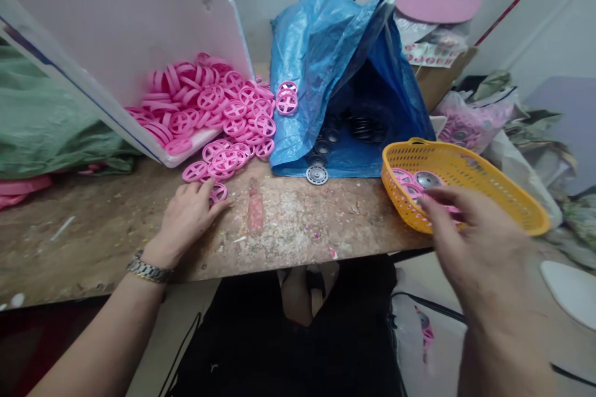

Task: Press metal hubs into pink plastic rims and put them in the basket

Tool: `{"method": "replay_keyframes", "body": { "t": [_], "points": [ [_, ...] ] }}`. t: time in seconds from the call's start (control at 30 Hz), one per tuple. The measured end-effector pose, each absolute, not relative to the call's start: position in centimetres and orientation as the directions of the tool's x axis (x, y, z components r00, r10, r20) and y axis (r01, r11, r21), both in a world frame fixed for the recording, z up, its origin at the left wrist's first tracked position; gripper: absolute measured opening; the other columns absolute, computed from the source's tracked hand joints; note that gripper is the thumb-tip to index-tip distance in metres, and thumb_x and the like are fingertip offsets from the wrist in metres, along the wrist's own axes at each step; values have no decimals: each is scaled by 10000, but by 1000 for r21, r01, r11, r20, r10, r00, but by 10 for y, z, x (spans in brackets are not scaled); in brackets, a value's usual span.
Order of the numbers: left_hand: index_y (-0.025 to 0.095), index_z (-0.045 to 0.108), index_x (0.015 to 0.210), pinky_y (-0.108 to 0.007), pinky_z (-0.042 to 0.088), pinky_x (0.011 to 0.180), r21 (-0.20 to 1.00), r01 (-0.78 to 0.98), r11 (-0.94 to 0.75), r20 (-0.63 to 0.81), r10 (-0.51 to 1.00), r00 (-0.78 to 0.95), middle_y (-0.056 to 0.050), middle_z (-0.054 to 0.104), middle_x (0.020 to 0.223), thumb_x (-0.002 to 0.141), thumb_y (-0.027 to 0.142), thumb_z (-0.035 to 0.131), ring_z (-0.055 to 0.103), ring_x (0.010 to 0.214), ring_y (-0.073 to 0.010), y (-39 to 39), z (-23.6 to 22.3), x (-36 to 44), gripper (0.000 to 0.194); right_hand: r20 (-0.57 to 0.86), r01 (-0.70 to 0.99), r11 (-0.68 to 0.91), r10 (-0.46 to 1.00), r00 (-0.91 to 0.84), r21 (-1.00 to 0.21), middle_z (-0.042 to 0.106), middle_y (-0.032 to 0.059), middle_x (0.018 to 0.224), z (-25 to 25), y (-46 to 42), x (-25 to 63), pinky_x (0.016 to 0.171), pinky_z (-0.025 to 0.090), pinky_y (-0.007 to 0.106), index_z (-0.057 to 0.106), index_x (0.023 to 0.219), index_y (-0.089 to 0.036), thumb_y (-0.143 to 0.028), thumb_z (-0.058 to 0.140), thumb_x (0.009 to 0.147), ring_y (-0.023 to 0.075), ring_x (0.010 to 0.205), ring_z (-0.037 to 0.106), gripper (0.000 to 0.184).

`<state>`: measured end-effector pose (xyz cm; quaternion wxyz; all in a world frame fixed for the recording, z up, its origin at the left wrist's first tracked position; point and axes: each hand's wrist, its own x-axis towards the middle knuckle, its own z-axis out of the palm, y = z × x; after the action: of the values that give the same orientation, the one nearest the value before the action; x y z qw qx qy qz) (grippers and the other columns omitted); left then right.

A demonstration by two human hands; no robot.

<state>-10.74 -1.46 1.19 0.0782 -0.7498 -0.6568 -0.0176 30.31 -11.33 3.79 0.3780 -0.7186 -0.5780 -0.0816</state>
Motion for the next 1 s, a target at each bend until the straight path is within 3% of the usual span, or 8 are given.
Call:
{"method": "replay_keyframes", "body": {
  "t": [0.17, 0.3, 0.47, 0.67, 0.87, 1.0],
  "points": [
    [90, 456, 1409, -430, 478, 900, -29, 992, -120, 127, 984, 123, -197, 631, 1126, 937, 422, 530, 594, 1051, -352, -9, 8, -102, 582, 469, 864, 215, 883, 27, -455, 743, 71, 929, 29, -76, 239, 806, 509, 381, 706, 947, -211, -387, 554, 915, 246, 867, 679, 234],
    [88, 392, 1446, -439, 482, 923, 110, 971, -214, 176, 965, 192, -190, 628, 1167, 915, 392, 572, 601, 1084, -337, -8, 4, -100, 638, 412, 877, 245, 909, -59, -413, 738, 99, 1026, 8, -34, 223, 890, 486, 397, 700, 1019, -177, -328, 536, 936, 268, 970, 657, 238],
    [102, 304, 1489, -479, 465, 1018, 323, 855, -406, 295, 902, 316, -213, 560, 1344, 917, 374, 582, 565, 1219, -322, -15, -2, -87, 692, 337, 949, 192, 936, -101, -250, 694, 141, 1161, -9, 3, 207, 895, 457, 398, 656, 1178, -156, -367, 554, 937, 298, 1064, 594, 336],
    [140, 294, 1492, -503, 442, 1066, 414, 724, -551, 360, 830, 426, -207, 503, 1416, 920, 339, 587, 506, 1306, -321, -29, -6, -60, 672, 245, 996, 82, 967, -75, -20, 691, 184, 1080, -21, 21, 190, 777, 432, 381, 670, 1113, -150, -546, 549, 913, 322, 1019, 560, 460],
    [172, 265, 1510, -491, 487, 997, 439, 684, -583, 359, 811, 461, -164, 582, 1248, 932, 337, 581, 573, 1174, -303, -35, -11, -48, 679, 251, 998, 55, 967, -48, -21, 721, 179, 1024, -22, 24, 191, 748, 404, 360, 688, 1101, -138, -378, 445, 974, 300, 959, 603, 365],
    [190, 268, 1512, -506, 469, 1021, 490, 635, -597, 374, 802, 466, -162, 565, 1284, 929, 347, 584, 562, 1189, -301, -36, -14, -47, 682, 269, 992, -58, 959, 88, -116, 730, 158, 901, -18, 22, 201, 656, 360, 328, 706, 1028, -159, -296, 392, 977, 259, 790, 638, 346]
  ]
}}
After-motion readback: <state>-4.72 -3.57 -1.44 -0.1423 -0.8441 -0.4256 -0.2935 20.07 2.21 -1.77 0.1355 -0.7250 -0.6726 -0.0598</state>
